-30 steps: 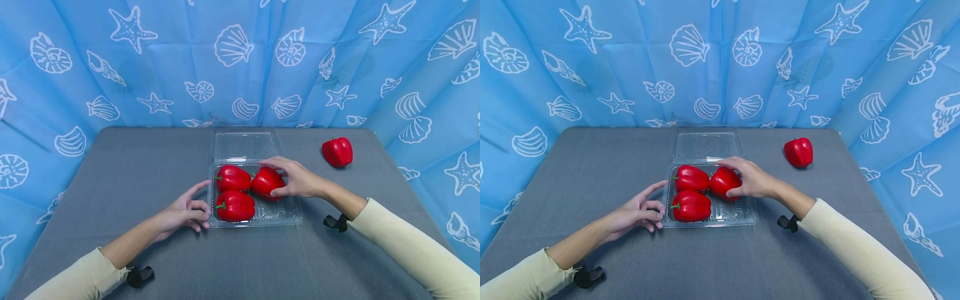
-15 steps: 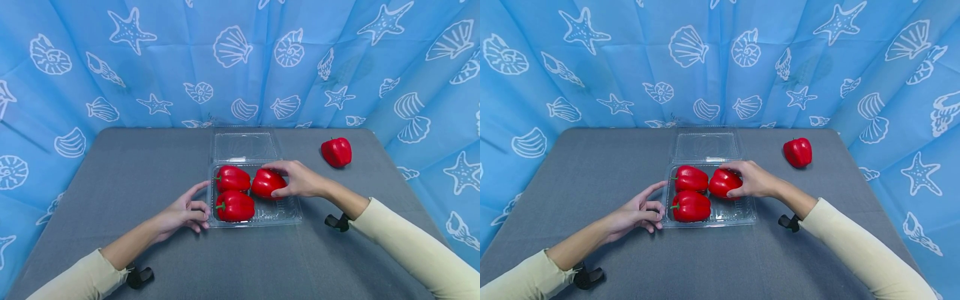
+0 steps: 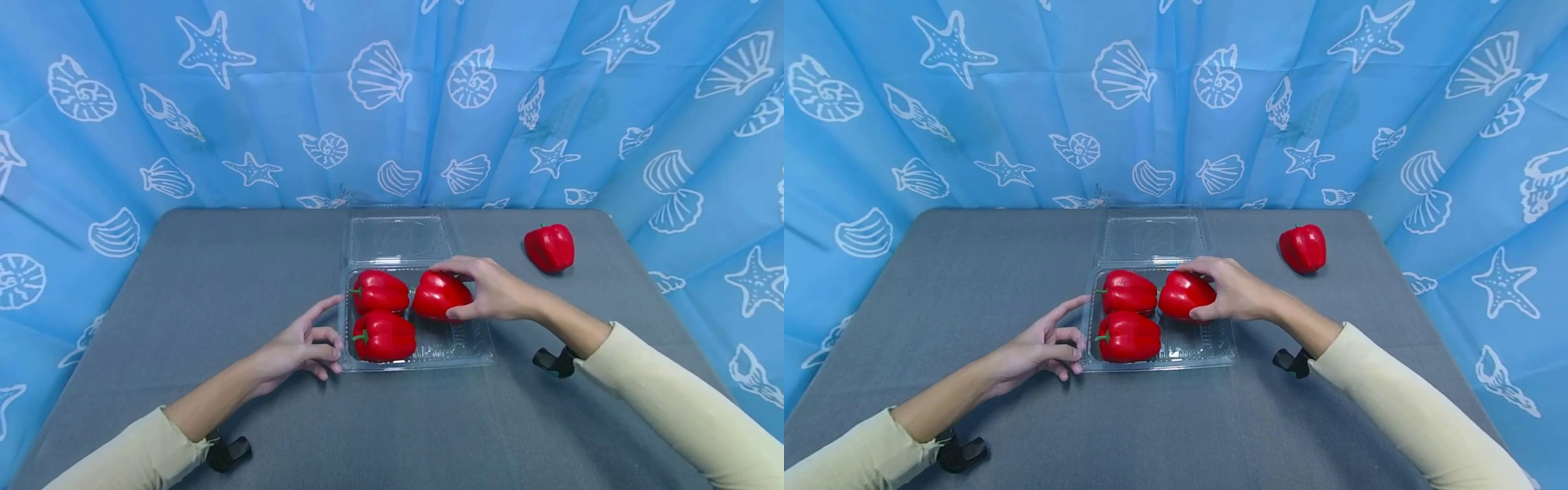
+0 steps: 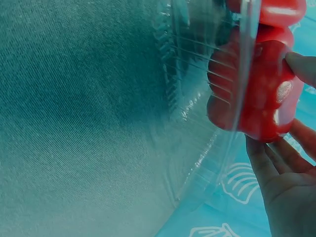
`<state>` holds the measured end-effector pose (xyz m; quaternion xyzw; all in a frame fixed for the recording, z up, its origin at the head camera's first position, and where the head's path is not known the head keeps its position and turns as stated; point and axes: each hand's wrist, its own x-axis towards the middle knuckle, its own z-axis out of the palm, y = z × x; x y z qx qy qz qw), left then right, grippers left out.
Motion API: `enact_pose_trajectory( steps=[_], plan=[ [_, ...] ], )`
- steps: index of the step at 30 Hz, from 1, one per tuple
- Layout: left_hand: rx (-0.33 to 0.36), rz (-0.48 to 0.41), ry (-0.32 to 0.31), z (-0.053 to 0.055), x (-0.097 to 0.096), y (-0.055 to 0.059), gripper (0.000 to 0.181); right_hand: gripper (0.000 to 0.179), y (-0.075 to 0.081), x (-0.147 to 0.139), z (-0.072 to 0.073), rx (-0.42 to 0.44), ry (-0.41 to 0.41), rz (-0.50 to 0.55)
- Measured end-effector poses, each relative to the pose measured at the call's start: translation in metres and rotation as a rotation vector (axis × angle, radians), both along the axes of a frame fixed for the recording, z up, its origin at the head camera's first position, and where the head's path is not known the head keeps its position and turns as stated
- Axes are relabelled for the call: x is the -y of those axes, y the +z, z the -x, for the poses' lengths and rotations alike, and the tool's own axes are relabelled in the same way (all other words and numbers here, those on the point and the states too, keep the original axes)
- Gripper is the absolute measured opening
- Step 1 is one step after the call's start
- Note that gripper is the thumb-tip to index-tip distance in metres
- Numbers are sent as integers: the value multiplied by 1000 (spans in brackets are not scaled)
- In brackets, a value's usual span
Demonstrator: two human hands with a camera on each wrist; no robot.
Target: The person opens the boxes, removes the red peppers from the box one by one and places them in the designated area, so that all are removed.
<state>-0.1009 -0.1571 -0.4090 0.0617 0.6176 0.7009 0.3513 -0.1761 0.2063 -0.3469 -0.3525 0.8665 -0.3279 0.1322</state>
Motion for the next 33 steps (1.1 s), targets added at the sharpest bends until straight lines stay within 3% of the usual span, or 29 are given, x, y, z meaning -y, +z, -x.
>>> enact_pose_trajectory(
  steps=[16,33],
  plan=[
    [2,5,4,-1,0,1,87,76,16,-9,0,-24,-45,26],
    [9,-6,5,-1,-1,2,88,80,22,-21,1,-60,-104,13]
  ],
)
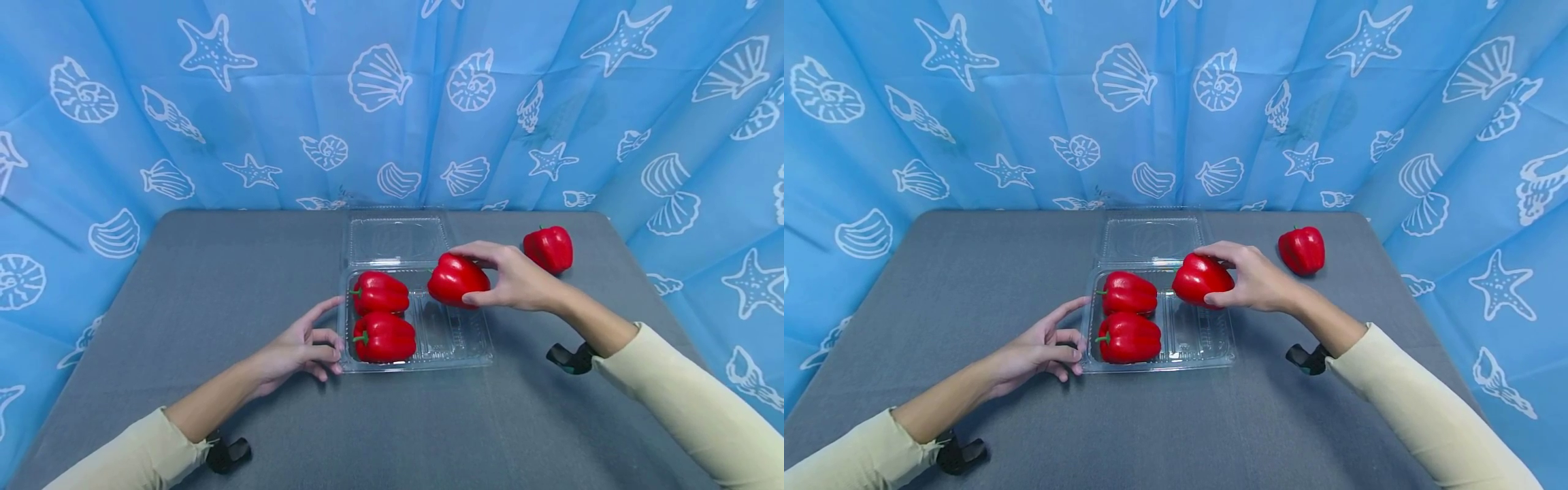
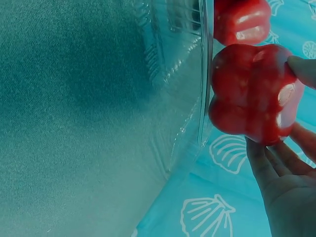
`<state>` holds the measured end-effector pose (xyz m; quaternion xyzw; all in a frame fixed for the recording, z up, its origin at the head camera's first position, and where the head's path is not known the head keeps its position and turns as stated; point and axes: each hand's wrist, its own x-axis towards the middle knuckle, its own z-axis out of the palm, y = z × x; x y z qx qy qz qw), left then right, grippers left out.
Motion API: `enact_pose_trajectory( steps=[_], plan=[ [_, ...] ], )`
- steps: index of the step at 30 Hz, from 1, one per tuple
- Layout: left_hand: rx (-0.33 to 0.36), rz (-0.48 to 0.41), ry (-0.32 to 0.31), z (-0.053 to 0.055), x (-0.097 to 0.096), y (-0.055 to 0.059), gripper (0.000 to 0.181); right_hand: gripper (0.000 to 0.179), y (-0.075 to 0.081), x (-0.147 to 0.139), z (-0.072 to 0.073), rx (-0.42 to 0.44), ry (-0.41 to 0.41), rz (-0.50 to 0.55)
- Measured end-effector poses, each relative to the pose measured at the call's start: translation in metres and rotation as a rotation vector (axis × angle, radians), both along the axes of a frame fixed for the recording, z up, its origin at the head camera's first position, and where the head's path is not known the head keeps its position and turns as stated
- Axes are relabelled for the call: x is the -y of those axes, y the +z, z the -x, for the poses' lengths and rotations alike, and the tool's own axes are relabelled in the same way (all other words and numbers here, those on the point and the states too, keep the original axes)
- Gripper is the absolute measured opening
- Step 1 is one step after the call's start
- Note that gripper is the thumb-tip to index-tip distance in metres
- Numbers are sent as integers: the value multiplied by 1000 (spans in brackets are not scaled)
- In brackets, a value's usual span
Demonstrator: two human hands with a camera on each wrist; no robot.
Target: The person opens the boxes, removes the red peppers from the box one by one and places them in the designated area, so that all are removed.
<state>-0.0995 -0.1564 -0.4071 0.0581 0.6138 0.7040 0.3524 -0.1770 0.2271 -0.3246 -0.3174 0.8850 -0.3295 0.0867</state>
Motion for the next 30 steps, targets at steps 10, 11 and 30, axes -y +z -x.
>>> enact_pose_trajectory(
  steps=[10,11,30],
  plan=[
    [-10,-8,-8,1,0,-1,88,77,-1,-7,1,-31,-45,13],
    [-10,-9,-9,1,0,-1,88,77,-1,-8,1,-36,-51,14],
    [-5,-12,-12,1,0,-1,87,79,-3,-21,6,-119,-188,47]
  ],
)
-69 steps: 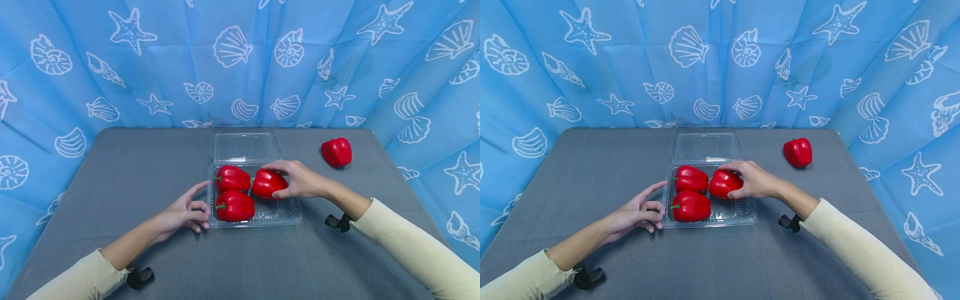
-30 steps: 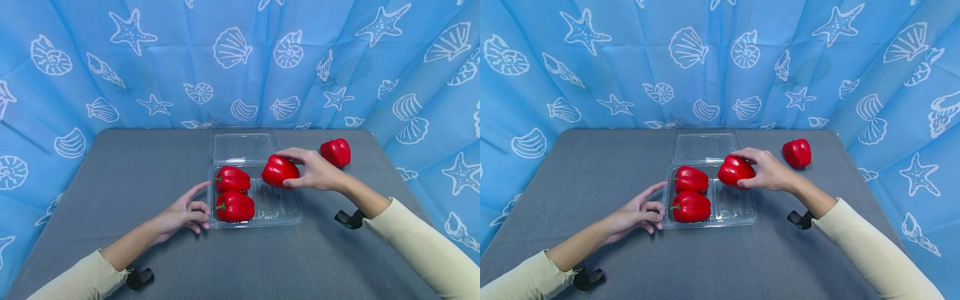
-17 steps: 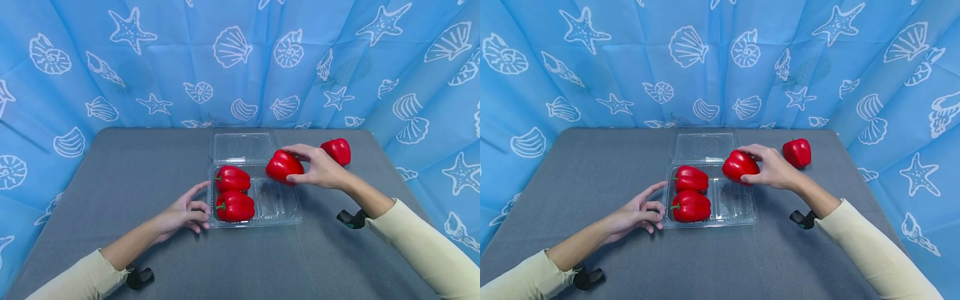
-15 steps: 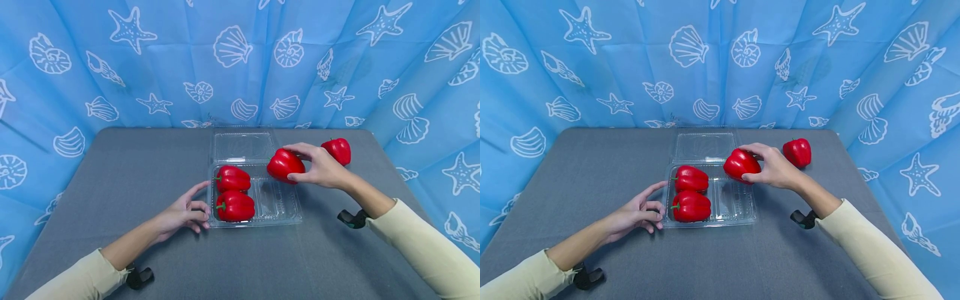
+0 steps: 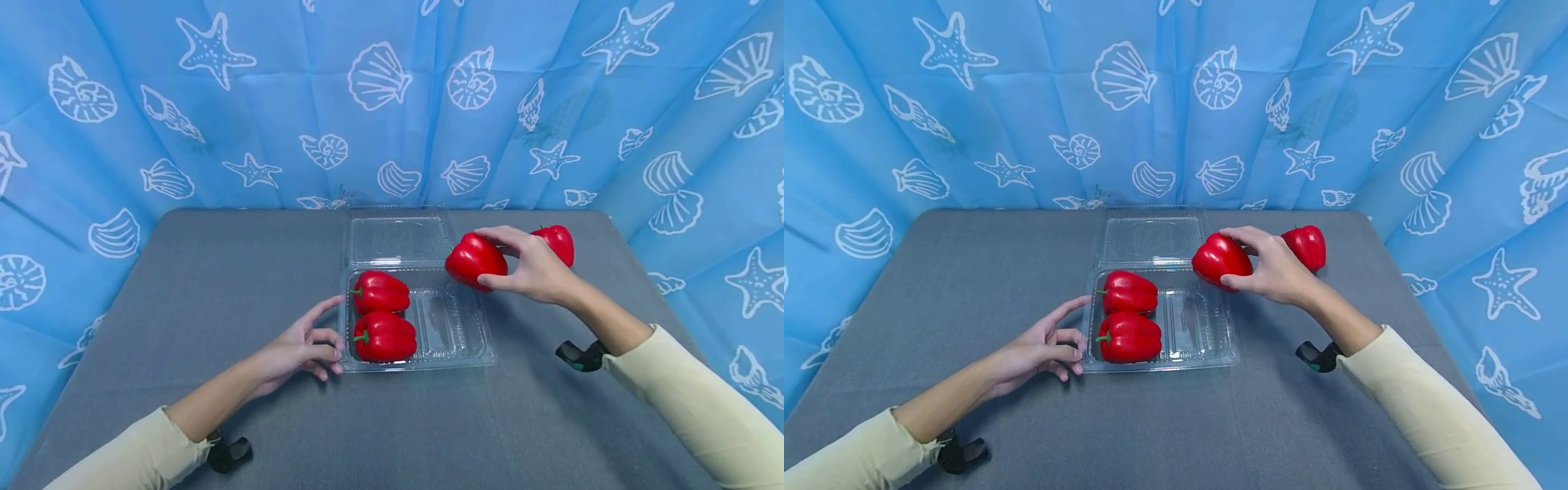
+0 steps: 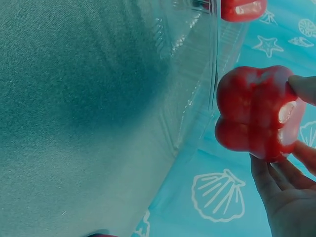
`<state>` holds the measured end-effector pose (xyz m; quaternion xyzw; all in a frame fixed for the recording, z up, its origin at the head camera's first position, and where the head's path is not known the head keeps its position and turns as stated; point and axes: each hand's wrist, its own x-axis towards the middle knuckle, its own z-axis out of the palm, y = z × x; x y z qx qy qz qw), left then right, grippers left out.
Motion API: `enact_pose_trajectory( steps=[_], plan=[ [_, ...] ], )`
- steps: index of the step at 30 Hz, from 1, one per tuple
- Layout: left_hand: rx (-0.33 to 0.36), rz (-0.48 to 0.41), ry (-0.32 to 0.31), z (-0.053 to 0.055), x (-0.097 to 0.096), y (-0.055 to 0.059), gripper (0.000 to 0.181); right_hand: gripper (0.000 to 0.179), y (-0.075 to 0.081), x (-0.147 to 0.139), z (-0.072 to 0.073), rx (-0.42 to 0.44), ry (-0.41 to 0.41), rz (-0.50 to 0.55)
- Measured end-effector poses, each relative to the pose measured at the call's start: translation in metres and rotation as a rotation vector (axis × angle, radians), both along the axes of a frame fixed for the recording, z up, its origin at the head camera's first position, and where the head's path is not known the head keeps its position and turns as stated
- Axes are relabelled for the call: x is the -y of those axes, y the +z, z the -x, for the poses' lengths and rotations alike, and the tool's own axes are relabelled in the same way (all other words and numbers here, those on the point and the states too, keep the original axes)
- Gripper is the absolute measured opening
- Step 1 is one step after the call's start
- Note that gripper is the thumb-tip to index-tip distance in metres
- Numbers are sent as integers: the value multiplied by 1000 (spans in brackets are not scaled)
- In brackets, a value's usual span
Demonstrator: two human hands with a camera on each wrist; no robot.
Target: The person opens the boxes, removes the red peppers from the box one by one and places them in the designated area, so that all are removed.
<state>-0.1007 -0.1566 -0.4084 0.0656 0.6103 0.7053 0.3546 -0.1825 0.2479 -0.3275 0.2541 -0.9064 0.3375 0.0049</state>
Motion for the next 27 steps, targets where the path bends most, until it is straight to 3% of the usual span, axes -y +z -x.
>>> enact_pose_trajectory(
  steps=[12,27],
  plan=[
    [5,8,1,0,0,-1,86,78,-1,-11,4,-66,-88,33],
    [8,18,5,0,0,-1,85,76,-17,-19,8,-128,-343,46]
  ],
)
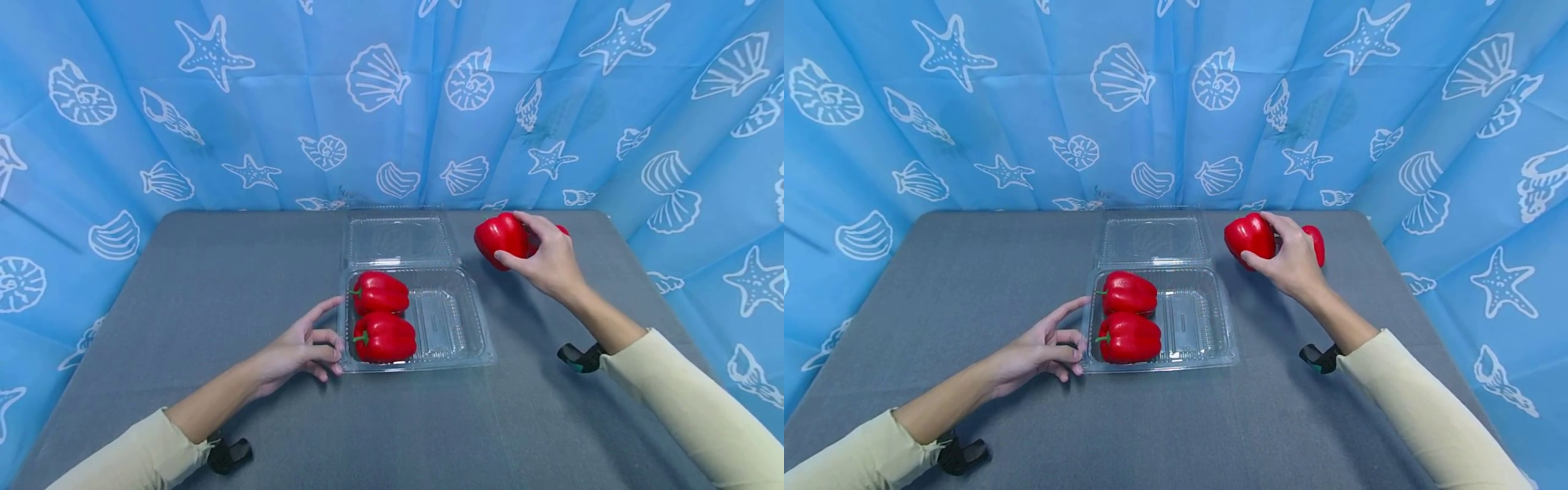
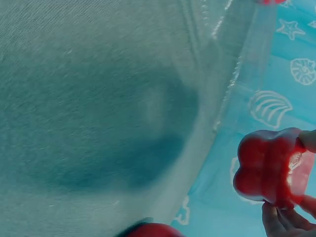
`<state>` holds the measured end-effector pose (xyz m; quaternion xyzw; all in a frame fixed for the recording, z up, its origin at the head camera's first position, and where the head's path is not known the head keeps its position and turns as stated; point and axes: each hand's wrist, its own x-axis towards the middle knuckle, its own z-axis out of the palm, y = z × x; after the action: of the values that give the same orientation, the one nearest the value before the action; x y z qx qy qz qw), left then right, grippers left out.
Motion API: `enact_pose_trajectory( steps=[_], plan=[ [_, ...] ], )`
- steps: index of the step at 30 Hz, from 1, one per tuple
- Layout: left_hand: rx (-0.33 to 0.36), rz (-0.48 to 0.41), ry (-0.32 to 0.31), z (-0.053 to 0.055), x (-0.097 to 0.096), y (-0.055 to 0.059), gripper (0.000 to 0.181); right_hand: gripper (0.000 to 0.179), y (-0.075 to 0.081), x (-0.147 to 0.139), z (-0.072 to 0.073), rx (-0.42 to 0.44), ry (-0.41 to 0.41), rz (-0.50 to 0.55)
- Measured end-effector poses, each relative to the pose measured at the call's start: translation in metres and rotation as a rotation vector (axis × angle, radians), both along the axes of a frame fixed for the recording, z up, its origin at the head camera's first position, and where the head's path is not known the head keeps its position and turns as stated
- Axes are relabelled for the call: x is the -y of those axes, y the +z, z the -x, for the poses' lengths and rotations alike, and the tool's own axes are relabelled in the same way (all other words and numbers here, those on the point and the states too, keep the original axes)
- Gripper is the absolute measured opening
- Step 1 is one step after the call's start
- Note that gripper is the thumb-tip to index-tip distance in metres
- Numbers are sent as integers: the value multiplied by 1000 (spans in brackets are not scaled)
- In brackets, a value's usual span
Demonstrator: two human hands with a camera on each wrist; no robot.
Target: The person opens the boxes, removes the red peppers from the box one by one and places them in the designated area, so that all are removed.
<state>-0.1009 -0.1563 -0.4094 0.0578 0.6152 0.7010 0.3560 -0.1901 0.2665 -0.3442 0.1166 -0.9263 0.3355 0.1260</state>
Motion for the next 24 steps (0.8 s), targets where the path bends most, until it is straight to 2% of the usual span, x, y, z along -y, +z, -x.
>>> enact_pose_trajectory(
  steps=[11,19,24],
  plan=[
    [-3,0,3,-1,0,1,86,75,-23,-11,8,11,-92,-25],
    [0,2,3,-1,0,1,86,76,-35,-15,9,97,-122,30],
    [6,-2,5,-1,-1,1,86,73,-40,-13,11,97,-134,69]
  ],
)
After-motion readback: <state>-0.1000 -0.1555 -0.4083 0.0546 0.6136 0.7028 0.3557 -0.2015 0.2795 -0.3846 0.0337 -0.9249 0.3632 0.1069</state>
